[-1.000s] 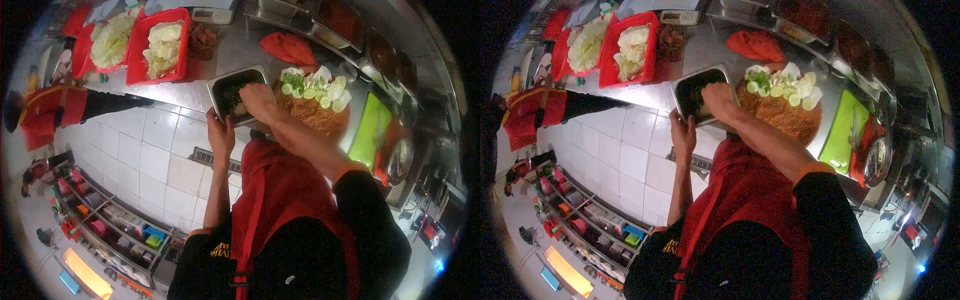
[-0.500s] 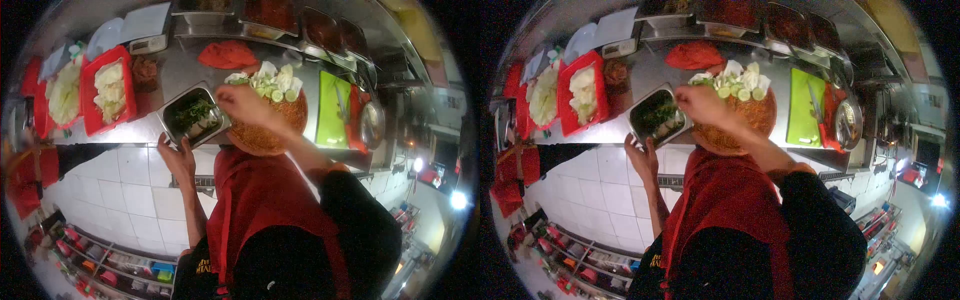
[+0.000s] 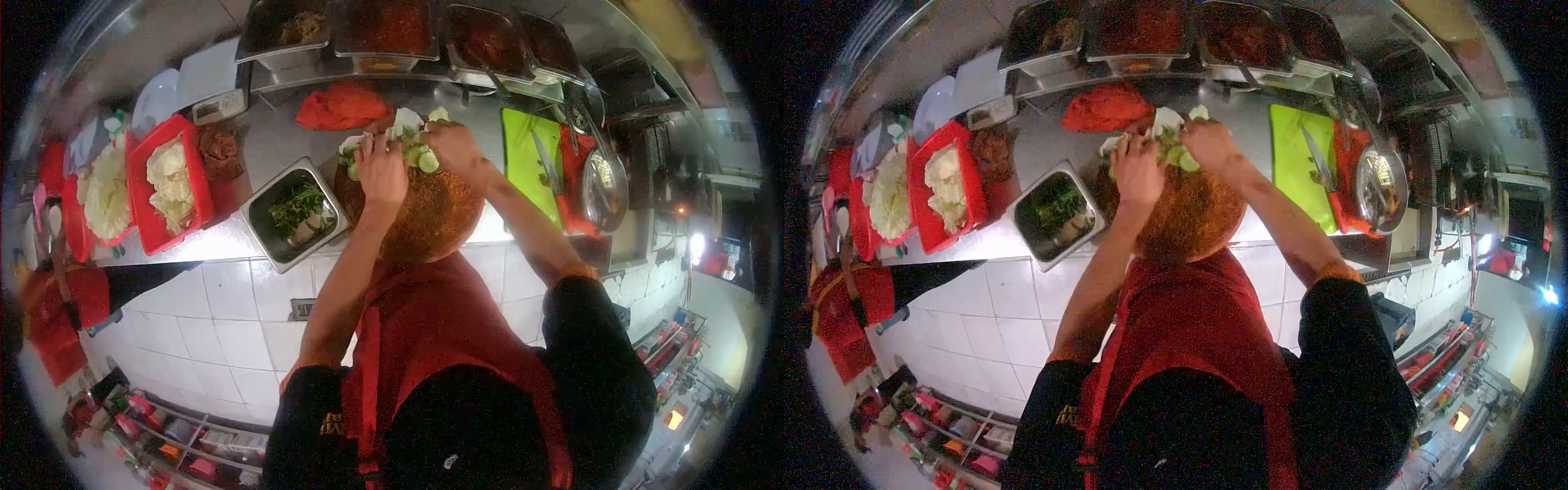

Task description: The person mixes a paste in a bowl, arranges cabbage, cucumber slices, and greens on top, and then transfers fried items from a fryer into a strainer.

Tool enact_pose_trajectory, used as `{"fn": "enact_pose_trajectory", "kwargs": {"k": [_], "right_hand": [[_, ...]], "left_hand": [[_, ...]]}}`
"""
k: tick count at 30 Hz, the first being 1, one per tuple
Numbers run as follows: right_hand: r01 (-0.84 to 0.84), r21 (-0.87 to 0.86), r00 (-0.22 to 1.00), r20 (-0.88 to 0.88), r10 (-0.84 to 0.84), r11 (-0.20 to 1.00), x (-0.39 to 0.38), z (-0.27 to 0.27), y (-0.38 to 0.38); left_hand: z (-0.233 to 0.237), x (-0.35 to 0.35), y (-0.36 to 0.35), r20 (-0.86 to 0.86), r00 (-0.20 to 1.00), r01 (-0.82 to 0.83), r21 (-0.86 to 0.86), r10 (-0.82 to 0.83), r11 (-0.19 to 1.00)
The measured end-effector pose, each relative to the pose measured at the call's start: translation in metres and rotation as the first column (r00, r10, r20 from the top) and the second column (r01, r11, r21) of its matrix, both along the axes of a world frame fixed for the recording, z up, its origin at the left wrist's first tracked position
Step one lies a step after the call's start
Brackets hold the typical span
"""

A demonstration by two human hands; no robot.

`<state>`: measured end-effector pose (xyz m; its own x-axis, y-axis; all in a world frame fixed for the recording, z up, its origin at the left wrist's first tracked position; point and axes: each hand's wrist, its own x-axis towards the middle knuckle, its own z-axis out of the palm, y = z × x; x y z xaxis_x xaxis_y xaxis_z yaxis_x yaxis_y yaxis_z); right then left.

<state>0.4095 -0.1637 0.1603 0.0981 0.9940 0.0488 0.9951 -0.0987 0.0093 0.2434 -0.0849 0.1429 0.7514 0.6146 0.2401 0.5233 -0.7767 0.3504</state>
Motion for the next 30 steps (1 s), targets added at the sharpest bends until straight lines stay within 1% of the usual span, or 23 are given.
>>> {"fn": "enact_pose_trajectory", "kwargs": {"k": [1, 2, 5, 7, 9, 11, 12, 14, 15, 16, 17, 18, 19, 20, 21, 22, 23, 24, 26, 27, 29, 30], "right_hand": [[-0.025, -0.046, 0.998, 0.063, 0.028, 0.999, 0.0, 0.001, 0.001], [-0.047, -0.096, 0.991, 0.121, 0.058, 0.994, 0.0, 0.0, 0.001], [-0.056, -0.083, 0.995, 0.074, 0.063, 0.995, 0.0, -0.009, 0.0], [-0.044, -0.092, 0.996, 0.078, 0.051, 0.995, -0.001, -0.013, -0.004], [-0.037, -0.103, 0.995, 0.083, 0.046, 0.994, 0.001, -0.02, -0.009], [-0.064, -0.042, 0.997, 0.04, 0.065, 0.997, 0.002, -0.02, -0.011], [-0.069, -0.04, 0.997, 0.036, 0.071, 0.997, 0.001, -0.016, -0.012], [0.01, 0.193, 0.984, -0.177, 0.024, 0.981, -0.003, -0.004, -0.015], [0.005, 0.196, 0.983, -0.18, 0.031, 0.981, -0.009, -0.002, -0.014], [0.156, 0.076, 0.942, -0.312, -0.126, 0.985, -0.02, -0.001, -0.011], [0.289, -0.063, 0.862, -0.416, -0.288, 0.955, -0.027, -0.002, -0.007], [0.286, -0.058, 0.862, -0.419, -0.284, 0.956, -0.03, -0.009, -0.003], [0.353, -0.112, 0.839, -0.403, -0.367, 0.929, -0.034, -0.02, 0.0], [0.417, -0.163, 0.81, -0.38, -0.447, 0.894, -0.038, -0.022, 0.003], [0.415, -0.161, 0.81, -0.384, -0.444, 0.895, -0.04, -0.023, 0.006], [0.472, -0.107, 0.771, -0.432, -0.469, 0.875, -0.042, -0.024, 0.007], [0.529, -0.055, 0.73, -0.479, -0.487, 0.847, -0.043, -0.026, 0.007], [0.529, -0.055, 0.73, -0.48, -0.487, 0.847, -0.043, -0.033, 0.008], [0.574, 0.07, 0.647, -0.649, -0.4, 0.816, -0.043, -0.044, 0.008], [0.575, 0.071, 0.646, -0.65, -0.4, 0.815, -0.042, -0.047, 0.008], [0.581, 0.19, 0.593, -0.765, -0.252, 0.791, -0.043, -0.049, 0.008], [0.586, 0.189, 0.59, -0.766, -0.255, 0.788, -0.044, -0.049, 0.008]], "left_hand": [[-0.002, 0.005, 0.004, -0.071, 0.997, -0.022, 0.053, 0.025, 0.998], [0.0, 0.007, 0.005, -0.075, 0.997, -0.02, 0.057, 0.024, 0.998], [0.0, 0.004, 0.002, -0.087, 0.996, 0.005, 0.023, -0.003, 1.0], [-0.002, 0.001, 0.0, -0.018, 1.0, -0.025, -0.007, 0.025, 1.0], [-0.01, -0.002, -0.001, -0.007, 0.999, -0.035, 0.016, 0.035, 0.999], [-0.01, -0.004, 0.001, 0.008, 0.999, -0.051, 0.042, 0.05, 0.998], [-0.007, -0.007, 0.001, 0.037, 0.998, -0.06, 0.038, 0.058, 0.997], [0.0, -0.011, 0.001, 0.063, 0.995, -0.077, 0.037, 0.075, 0.996], [0.005, -0.013, 0.0, 0.07, 0.994, -0.088, 0.039, 0.085, 0.995], [0.007, -0.015, -0.001, 0.073, 0.993, -0.095, 0.038, 0.092, 0.995], [0.001, -0.015, -0.001, 0.067, 0.993, -0.098, 0.04, 0.095, 0.994], [-0.007, -0.013, 0.001, 0.063, 0.993, -0.107, 0.085, 0.102, 0.991], [-0.014, -0.013, 0.001, 0.057, 0.993, -0.113, 0.128, 0.107, 0.985], [-0.014, -0.012, 0.0, 0.055, 0.993, -0.114, 0.132, 0.107, 0.985], [-0.014, -0.01, -0.001, 0.07, 0.991, -0.119, 0.094, 0.113, 0.988], [-0.014, -0.009, -0.002, 0.082, 0.99, -0.123, 0.055, 0.118, 0.991], [-0.016, -0.009, -0.002, 0.08, 0.99, -0.122, 0.056, 0.117, 0.991], [-0.017, -0.008, -0.003, 0.104, 0.988, -0.12, 0.041, 0.115, 0.992], [-0.019, -0.008, -0.002, 0.128, 0.985, -0.117, 0.026, 0.113, 0.993], [-0.02, -0.008, -0.002, 0.121, 0.987, -0.108, 0.007, 0.107, 0.994], [-0.023, -0.009, 0.0, 0.112, 0.989, -0.096, -0.011, 0.096, 0.995], [-0.024, -0.009, 0.0, 0.106, 0.99, -0.092, 0.014, 0.09, 0.996]]}}
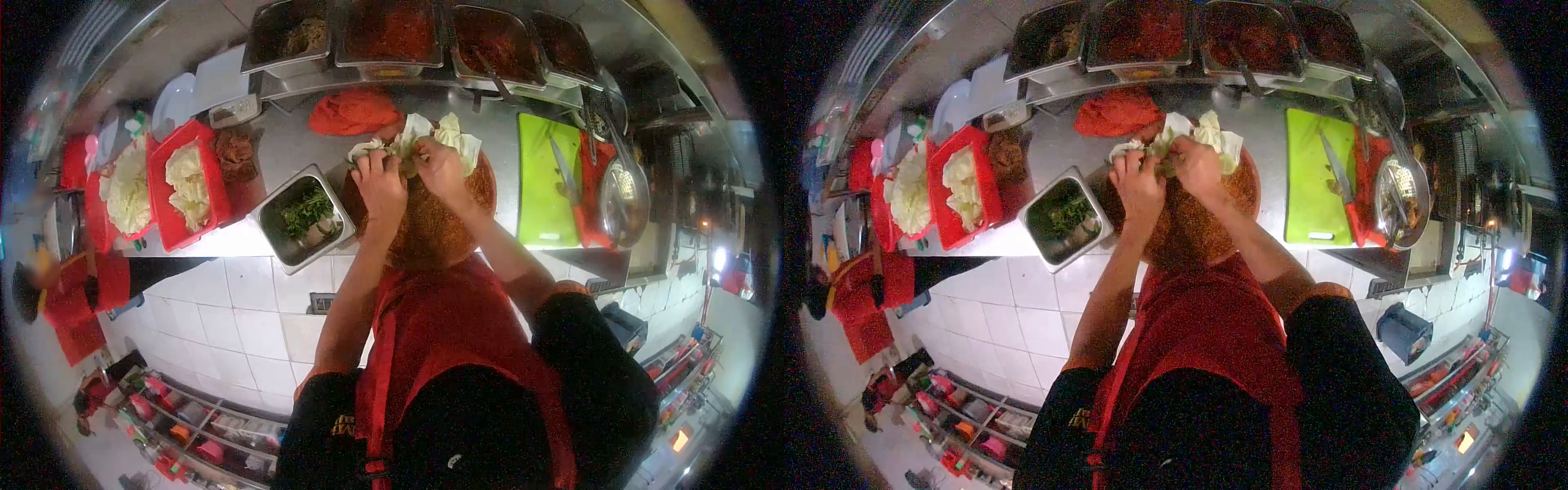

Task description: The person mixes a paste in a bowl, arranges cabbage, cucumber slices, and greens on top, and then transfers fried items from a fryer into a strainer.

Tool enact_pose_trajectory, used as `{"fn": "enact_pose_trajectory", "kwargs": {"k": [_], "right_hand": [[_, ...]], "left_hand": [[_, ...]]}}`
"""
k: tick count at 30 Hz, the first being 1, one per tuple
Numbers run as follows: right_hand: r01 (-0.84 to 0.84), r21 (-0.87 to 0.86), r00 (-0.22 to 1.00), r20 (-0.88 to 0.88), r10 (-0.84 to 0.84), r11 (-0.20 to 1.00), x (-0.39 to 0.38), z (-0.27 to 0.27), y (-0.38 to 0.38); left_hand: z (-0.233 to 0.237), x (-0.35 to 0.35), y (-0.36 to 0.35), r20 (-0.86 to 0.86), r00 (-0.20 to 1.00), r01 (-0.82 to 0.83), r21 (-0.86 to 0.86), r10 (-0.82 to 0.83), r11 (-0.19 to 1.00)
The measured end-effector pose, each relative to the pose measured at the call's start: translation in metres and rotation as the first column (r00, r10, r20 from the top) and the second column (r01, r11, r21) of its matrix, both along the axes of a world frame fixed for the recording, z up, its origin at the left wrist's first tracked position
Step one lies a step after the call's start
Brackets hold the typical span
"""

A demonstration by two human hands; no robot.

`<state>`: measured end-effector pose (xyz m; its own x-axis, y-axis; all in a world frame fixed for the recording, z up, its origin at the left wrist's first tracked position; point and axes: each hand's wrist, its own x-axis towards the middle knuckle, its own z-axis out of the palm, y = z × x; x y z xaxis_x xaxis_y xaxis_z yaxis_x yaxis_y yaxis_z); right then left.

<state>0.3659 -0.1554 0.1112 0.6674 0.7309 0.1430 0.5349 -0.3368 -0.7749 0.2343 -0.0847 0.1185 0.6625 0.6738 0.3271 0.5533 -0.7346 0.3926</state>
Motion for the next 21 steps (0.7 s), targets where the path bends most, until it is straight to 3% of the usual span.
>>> {"fn": "enact_pose_trajectory", "kwargs": {"k": [2, 5, 6, 7, 8, 10, 11, 13, 14, 15, 16, 17, 18, 20, 21], "right_hand": [[-0.075, -0.225, 0.983, 0.147, 0.11, 0.971, -0.003, -0.001, 0.001], [-0.101, -0.282, 0.961, 0.222, 0.168, 0.954, -0.002, 0.002, -0.005], [-0.073, -0.413, 0.943, 0.267, 0.197, 0.908, -0.003, 0.013, -0.005], [-0.018, -0.425, 0.948, 0.281, 0.151, 0.905, -0.002, 0.015, -0.006], [-0.02, -0.35, 0.946, 0.297, 0.131, 0.937, -0.011, 0.052, -0.006], [-0.059, -0.101, 0.947, 0.308, 0.088, 0.993, -0.02, 0.077, 0.001], [-0.077, -0.102, 0.947, 0.303, 0.105, 0.992, -0.03, 0.086, 0.006], [-0.357, 0.007, 0.897, 0.281, 0.341, 0.934, -0.059, 0.099, 0.022], [-0.366, 0.008, 0.894, 0.28, 0.349, 0.931, -0.072, 0.097, 0.033], [-0.562, -0.161, 0.746, 0.326, 0.581, 0.811, -0.087, 0.092, 0.046], [-0.7, -0.335, 0.544, 0.321, 0.775, 0.63, -0.103, 0.088, 0.057], [-0.68, -0.44, 0.493, 0.318, 0.81, 0.586, -0.121, 0.085, 0.071], [-0.649, -0.54, 0.442, 0.306, 0.843, 0.537, -0.138, 0.081, 0.083], [-0.671, -0.507, 0.41, 0.355, 0.84, 0.541, -0.158, 0.067, 0.106], [-0.69, -0.47, 0.387, 0.403, 0.829, 0.551, -0.162, 0.054, 0.116]], "left_hand": [[-0.004, 0.0, 0.0, -0.013, 1.0, 0.007, 0.024, -0.006, 1.0], [-0.014, 0.003, 0.001, 0.032, 0.999, -0.033, 0.063, 0.031, 0.997], [-0.009, 0.001, 0.001, 0.004, 0.999, -0.033, 0.026, 0.033, 0.999], [-0.003, 0.0, -0.003, -0.025, 0.999, -0.045, 0.012, 0.045, 0.999], [0.005, -0.002, -0.004, -0.05, 0.997, -0.057, -0.004, 0.056, 0.998], [0.041, -0.02, -0.015, -0.008, 0.998, -0.068, -0.09, 0.067, 0.994], [0.053, -0.033, -0.024, 0.043, 0.998, -0.046, -0.172, 0.054, 0.984], [0.054, -0.061, -0.043, 0.119, 0.991, -0.03, -0.239, 0.06, 0.971], [0.053, -0.074, -0.051, 0.204, 0.977, 0.007, -0.299, 0.057, 0.954], [0.046, -0.09, -0.059, 0.203, 0.977, -0.002, -0.301, 0.066, 0.954], [0.036, -0.109, -0.067, 0.363, 0.913, 0.12, -0.676, 0.186, 0.727], [0.032, -0.123, -0.07, 0.447, 0.819, 0.313, -0.874, 0.36, 0.373], [0.039, -0.136, -0.071, 0.449, 0.815, 0.312, -0.873, 0.367, 0.374], [0.05, -0.159, -0.072, 0.086, 0.996, 0.069, -0.637, -0.018, 0.768], [0.05, -0.168, -0.073, 0.09, 0.996, 0.062, -0.638, -0.005, 0.767]]}}
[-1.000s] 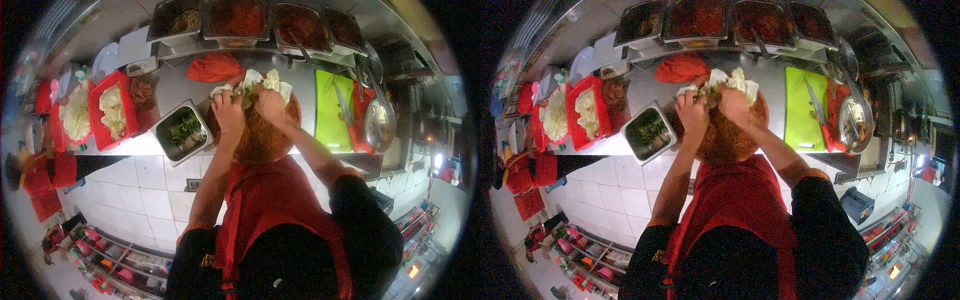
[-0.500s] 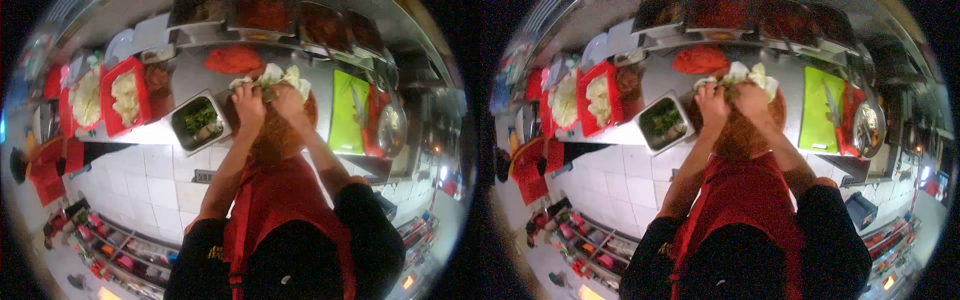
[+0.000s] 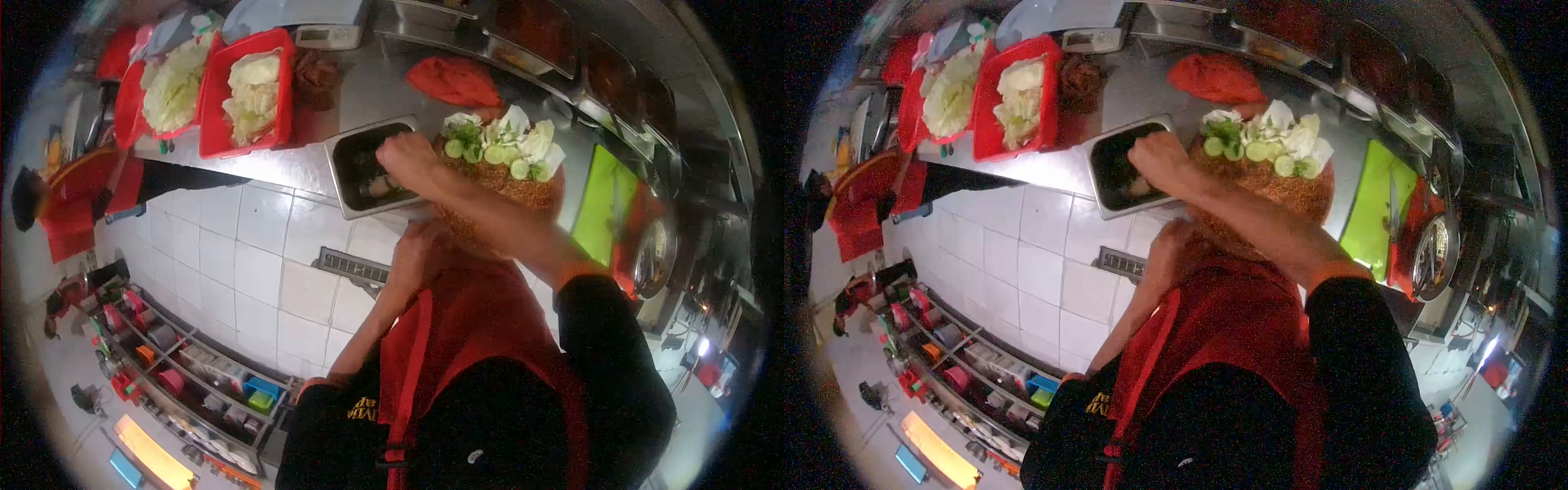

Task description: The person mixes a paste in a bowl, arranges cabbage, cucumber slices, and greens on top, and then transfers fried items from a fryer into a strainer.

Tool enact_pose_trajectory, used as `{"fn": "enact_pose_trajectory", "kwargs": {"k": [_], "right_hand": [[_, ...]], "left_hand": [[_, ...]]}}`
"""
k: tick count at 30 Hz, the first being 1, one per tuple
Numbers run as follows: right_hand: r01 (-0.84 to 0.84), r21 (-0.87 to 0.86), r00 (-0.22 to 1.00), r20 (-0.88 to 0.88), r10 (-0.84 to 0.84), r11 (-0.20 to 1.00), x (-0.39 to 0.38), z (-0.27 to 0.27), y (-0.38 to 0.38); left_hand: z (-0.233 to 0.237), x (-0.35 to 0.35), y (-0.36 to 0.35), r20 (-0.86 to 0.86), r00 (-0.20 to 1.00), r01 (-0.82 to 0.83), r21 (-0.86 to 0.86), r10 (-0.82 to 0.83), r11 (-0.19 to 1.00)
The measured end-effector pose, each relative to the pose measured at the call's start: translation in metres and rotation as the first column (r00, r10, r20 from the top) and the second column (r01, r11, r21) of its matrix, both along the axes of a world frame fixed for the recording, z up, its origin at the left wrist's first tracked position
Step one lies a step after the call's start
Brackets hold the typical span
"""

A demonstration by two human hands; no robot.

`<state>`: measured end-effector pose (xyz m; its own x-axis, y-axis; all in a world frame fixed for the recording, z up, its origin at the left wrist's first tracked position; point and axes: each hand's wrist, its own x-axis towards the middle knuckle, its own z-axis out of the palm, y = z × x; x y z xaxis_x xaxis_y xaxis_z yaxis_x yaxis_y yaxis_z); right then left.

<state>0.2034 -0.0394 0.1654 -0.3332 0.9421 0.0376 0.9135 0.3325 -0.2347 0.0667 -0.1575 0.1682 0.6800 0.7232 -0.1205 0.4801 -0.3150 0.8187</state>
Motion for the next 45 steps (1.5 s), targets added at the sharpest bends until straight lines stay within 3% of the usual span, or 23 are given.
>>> {"fn": "enact_pose_trajectory", "kwargs": {"k": [2, 4, 7, 9, 10, 12, 15, 16, 18, 22, 24, 25, 28, 30, 31, 33, 34, 36, 37, 39, 40, 42, 45], "right_hand": [[0.04, -0.069, 0.999, -0.024, -0.042, 0.997, -0.005, -0.039, 0.016], [0.08, -0.137, 0.995, -0.043, -0.087, 0.987, -0.006, -0.045, 0.021], [0.044, -0.119, 0.997, 0.061, -0.037, 0.992, 0.003, -0.007, 0.012], [0.168, -0.206, 0.971, -0.133, -0.197, 0.964, 0.011, 0.019, 0.007], [0.164, -0.204, 0.973, -0.129, -0.192, 0.965, 0.018, 0.022, 0.006], [0.092, -0.283, 0.882, -0.423, -0.21, 0.955, 0.032, 0.026, 0.003], [0.115, -0.386, 0.808, -0.499, -0.313, 0.915, 0.046, 0.025, 0.002], [0.12, -0.385, 0.807, -0.499, -0.316, 0.915, 0.05, 0.023, 0.0], [0.105, -0.522, 0.69, -0.575, -0.44, 0.847, 0.053, 0.024, 0.0], [0.133, -0.474, 0.683, -0.593, -0.427, 0.87, 0.046, 0.032, -0.006], [0.122, -0.542, 0.624, -0.609, -0.489, 0.831, 0.041, 0.031, -0.006], [0.125, -0.54, 0.621, -0.612, -0.49, 0.832, 0.041, 0.031, -0.006], [0.135, -0.524, 0.605, -0.629, -0.489, 0.841, 0.039, 0.04, -0.01], [0.113, -0.482, 0.569, -0.686, -0.454, 0.869, 0.044, 0.032, -0.014], [0.114, -0.482, 0.568, -0.686, -0.455, 0.868, 0.047, 0.028, -0.016], [0.094, -0.515, 0.501, -0.715, -0.487, 0.852, 0.052, 0.026, -0.019], [0.094, -0.514, 0.501, -0.716, -0.486, 0.853, 0.056, 0.026, -0.021], [0.131, -0.448, 0.494, -0.744, -0.45, 0.884, 0.06, 0.029, -0.022], [0.131, -0.447, 0.495, -0.744, -0.449, 0.885, 0.061, 0.03, -0.024], [0.105, -0.612, 0.328, -0.723, -0.608, 0.784, 0.059, 0.045, -0.027], [0.107, -0.611, 0.327, -0.723, -0.608, 0.784, 0.059, 0.051, -0.028], [0.095, -0.722, 0.301, -0.636, -0.711, 0.686, 0.056, 0.059, -0.029], [0.033, -0.741, 0.256, -0.642, -0.723, 0.67, 0.048, 0.052, -0.028]], "left_hand": [[-0.003, -0.015, -0.001, 0.022, 0.995, -0.097, -0.101, 0.1, 0.99], [0.01, -0.031, 0.005, 0.023, 0.992, -0.126, -0.075, 0.128, 0.989], [0.019, -0.051, 0.015, -0.001, 0.978, -0.209, -0.084, 0.21, 0.974], [0.025, -0.061, 0.026, -0.022, 0.963, -0.27, -0.11, 0.27, 0.956], [0.031, -0.065, 0.033, -0.006, 0.938, -0.342, -0.15, 0.345, 0.928], [0.036, -0.073, 0.049, 0.008, 0.89, -0.443, -0.224, 0.456, 0.868], [0.03, -0.076, 0.079, 0.047, 0.838, -0.54, -0.064, 0.543, 0.839], [0.027, -0.075, 0.088, 0.048, 0.841, -0.536, -0.063, 0.539, 0.842], [0.03, -0.07, 0.107, 0.055, 0.83, -0.556, 0.023, 0.555, 0.831], [0.026, -0.059, 0.126, 0.148, 0.832, -0.541, -0.001, 0.535, 0.841], [0.024, -0.057, 0.132, 0.08, 0.889, -0.458, 0.163, 0.451, 0.874], [0.024, -0.056, 0.134, 0.08, 0.891, -0.453, 0.166, 0.446, 0.876], [0.027, -0.057, 0.135, 0.18, 0.886, -0.463, 0.289, 0.427, 0.838], [0.025, -0.062, 0.137, 0.144, 0.862, -0.502, 0.117, 0.486, 0.857], [0.025, -0.064, 0.137, 0.143, 0.863, -0.501, 0.117, 0.484, 0.858], [0.031, -0.067, 0.139, 0.067, 0.831, -0.54, -0.142, 0.553, 0.829], [0.032, -0.068, 0.14, 0.068, 0.83, -0.541, -0.141, 0.553, 0.829], [0.034, -0.071, 0.139, -0.079, 0.882, -0.461, 0.066, 0.465, 0.885], [0.036, -0.069, 0.137, -0.077, 0.882, -0.462, 0.067, 0.466, 0.885], [0.045, -0.064, 0.134, 0.058, 0.868, -0.477, 0.376, 0.493, 0.794], [0.051, -0.062, 0.136, 0.059, 0.869, -0.475, 0.377, 0.491, 0.795], [0.062, -0.056, 0.142, 0.214, 0.919, -0.388, 0.342, 0.331, 0.856], [0.061, -0.05, 0.143, 0.271, 0.943, -0.273, 0.31, 0.191, 0.911]]}}
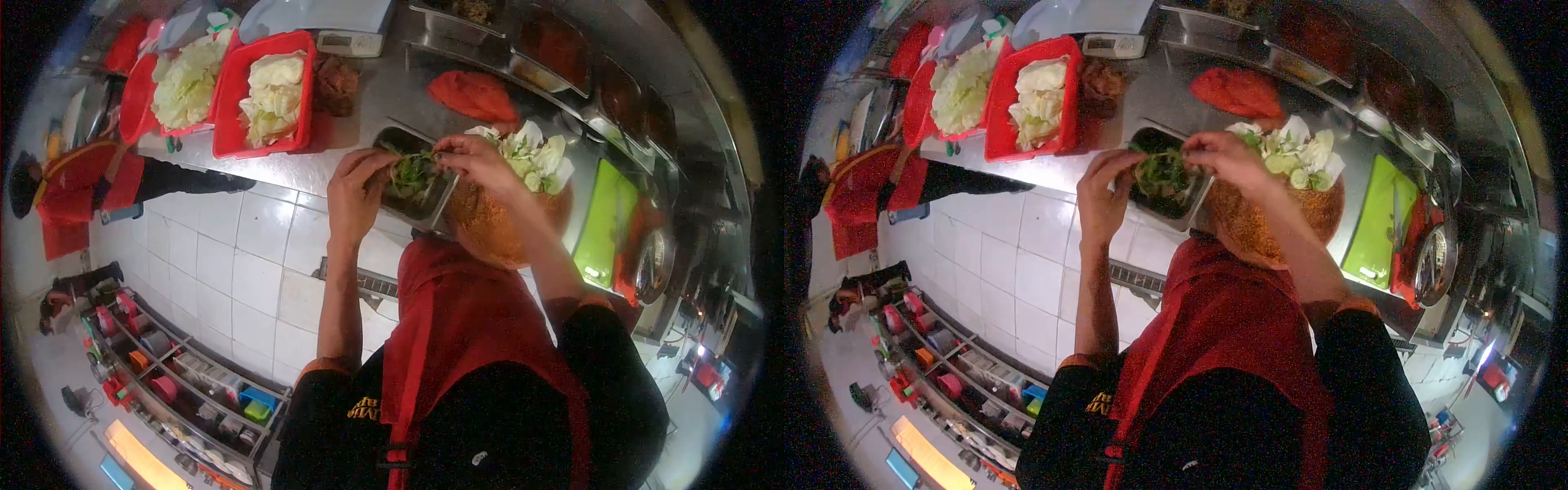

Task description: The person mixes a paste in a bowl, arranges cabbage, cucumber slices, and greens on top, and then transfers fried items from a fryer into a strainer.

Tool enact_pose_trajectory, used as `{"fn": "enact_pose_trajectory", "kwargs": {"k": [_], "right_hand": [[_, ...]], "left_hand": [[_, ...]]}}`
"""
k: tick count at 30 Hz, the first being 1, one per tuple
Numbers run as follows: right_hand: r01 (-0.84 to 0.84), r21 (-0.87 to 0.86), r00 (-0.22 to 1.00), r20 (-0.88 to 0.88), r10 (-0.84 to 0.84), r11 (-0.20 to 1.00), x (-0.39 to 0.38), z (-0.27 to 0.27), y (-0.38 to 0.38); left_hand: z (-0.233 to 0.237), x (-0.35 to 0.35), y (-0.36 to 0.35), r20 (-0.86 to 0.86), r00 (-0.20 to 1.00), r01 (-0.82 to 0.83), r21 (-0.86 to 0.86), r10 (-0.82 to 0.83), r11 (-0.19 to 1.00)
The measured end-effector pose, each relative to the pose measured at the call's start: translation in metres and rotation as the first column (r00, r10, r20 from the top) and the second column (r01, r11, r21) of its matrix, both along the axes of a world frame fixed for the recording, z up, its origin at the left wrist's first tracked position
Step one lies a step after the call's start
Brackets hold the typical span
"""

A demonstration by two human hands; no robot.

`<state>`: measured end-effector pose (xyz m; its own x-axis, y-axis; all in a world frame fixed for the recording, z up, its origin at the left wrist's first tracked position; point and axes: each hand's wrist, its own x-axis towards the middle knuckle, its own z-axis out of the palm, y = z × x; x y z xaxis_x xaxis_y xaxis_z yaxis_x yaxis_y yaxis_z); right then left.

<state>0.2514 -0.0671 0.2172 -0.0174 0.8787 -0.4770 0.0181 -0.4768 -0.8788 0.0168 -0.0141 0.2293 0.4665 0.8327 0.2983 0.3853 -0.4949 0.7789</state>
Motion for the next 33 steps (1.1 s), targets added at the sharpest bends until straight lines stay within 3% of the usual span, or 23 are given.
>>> {"fn": "enact_pose_trajectory", "kwargs": {"k": [7, 9, 10, 12, 14, 16, 20, 22, 25, 27, 28, 29, 31, 33], "right_hand": [[0.047, 0.045, 0.988, -0.15, -0.04, 0.998, -0.005, -0.034, -0.007], [-0.058, 0.172, 0.993, 0.114, 0.039, 0.983, -0.009, -0.043, -0.006], [-0.044, 0.169, 0.993, 0.119, 0.024, 0.985, -0.013, -0.047, -0.006], [-0.106, 0.323, 0.994, 0.031, 0.101, 0.94, -0.02, -0.049, -0.007], [-0.309, 0.363, 0.873, 0.475, 0.11, 0.879, -0.025, -0.023, -0.009], [-0.29, 0.478, 0.891, 0.452, 0.051, 0.829, -0.035, -0.041, -0.006], [-0.273, 0.356, 0.909, 0.4, 0.119, 0.894, -0.048, -0.023, -0.008], [-0.307, 0.496, 0.852, 0.524, 0.002, 0.812, -0.058, -0.051, -0.007], [-0.277, 0.459, 0.832, 0.553, -0.027, 0.844, -0.063, -0.04, -0.008], [-0.297, 0.429, 0.769, 0.637, -0.052, 0.853, -0.062, -0.045, -0.007], [-0.311, 0.394, 0.698, 0.713, -0.074, 0.865, -0.061, -0.048, -0.007], [-0.304, 0.399, 0.7, 0.709, -0.081, 0.865, -0.061, -0.058, -0.007], [-0.467, 0.346, 0.568, 0.823, -0.024, 0.814, -0.054, -0.08, -0.007], [-0.405, 0.361, 0.59, 0.805, -0.061, 0.84, -0.062, -0.071, -0.01]], "left_hand": [[-0.003, 0.007, -0.007, 0.044, 0.999, -0.03, -0.025, 0.031, 0.999], [-0.001, 0.008, -0.009, 0.027, 0.998, -0.055, -0.039, 0.056, 0.998], [-0.006, 0.008, -0.009, 0.033, 0.999, -0.039, -0.043, 0.041, 0.998], [-0.02, 0.008, -0.008, 0.001, 0.997, -0.08, 0.007, 0.08, 0.997], [-0.023, 0.007, -0.011, -0.028, 0.997, -0.075, -0.081, 0.073, 0.994], [-0.023, 0.006, -0.013, -0.056, 0.993, -0.106, -0.14, 0.099, 0.984], [-0.021, 0.008, -0.015, -0.09, 0.989, -0.126, -0.115, 0.116, 0.985], [-0.019, 0.009, -0.016, -0.107, 0.99, -0.099, -0.099, 0.089, 0.99], [-0.029, 0.007, -0.017, -0.182, 0.978, -0.116, -0.092, 0.098, 0.989], [-0.032, 0.009, -0.016, 0.093, 0.993, -0.049, -0.233, 0.073, 0.971], [-0.031, 0.005, -0.018, 0.089, 0.994, -0.046, -0.231, 0.068, 0.972], [-0.019, 0.005, -0.021, 0.124, 0.985, -0.087, -0.244, 0.119, 0.966], [-0.001, 0.013, -0.022, 0.225, 0.951, -0.14, -0.297, 0.211, 0.945], [-0.002, 0.016, -0.023, 0.198, 0.959, -0.114, -0.386, 0.202, 0.916]]}}
